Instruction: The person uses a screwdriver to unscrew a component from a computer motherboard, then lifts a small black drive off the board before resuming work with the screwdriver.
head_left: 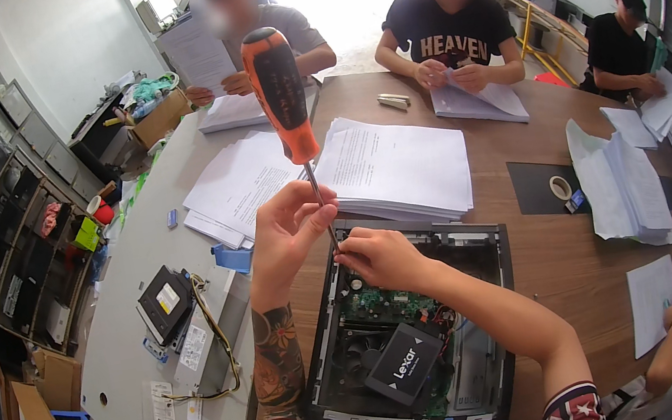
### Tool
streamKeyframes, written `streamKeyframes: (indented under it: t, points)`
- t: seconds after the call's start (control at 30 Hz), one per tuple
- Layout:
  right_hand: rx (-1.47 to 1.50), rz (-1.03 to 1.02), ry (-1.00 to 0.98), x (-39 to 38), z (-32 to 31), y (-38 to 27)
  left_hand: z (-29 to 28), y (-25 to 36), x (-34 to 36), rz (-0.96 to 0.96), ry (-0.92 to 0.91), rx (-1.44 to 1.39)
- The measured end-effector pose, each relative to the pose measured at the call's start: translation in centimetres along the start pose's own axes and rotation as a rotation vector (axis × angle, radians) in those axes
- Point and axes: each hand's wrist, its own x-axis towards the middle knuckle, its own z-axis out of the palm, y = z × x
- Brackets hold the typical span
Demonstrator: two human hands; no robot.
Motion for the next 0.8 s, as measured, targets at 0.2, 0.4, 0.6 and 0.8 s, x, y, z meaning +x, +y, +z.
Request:
streamKeyframes:
  t: [0.2, 0.4, 0.6, 0.8]
  points:
    - [0.006, -0.016, 0.021, 0.0, 0.1, 0.2, -0.6, 0.5, -0.2, 0.062, 0.099, -0.012]
    - [0.008, -0.053, 0.066, 0.1, 0.1, 0.5, -0.6, 1.3, -0.4, 0.045, 0.198, 0.056]
    - [0.019, -0.059, 0.079, 0.1, 0.2, 0.7, -0.6, 1.6, -0.6, -0.009, 0.183, 0.092]
    - [0.02, -0.06, 0.074, 0.2, 0.2, 0.5, -0.4, 1.4, -0.4, 0.004, 0.104, 0.142]
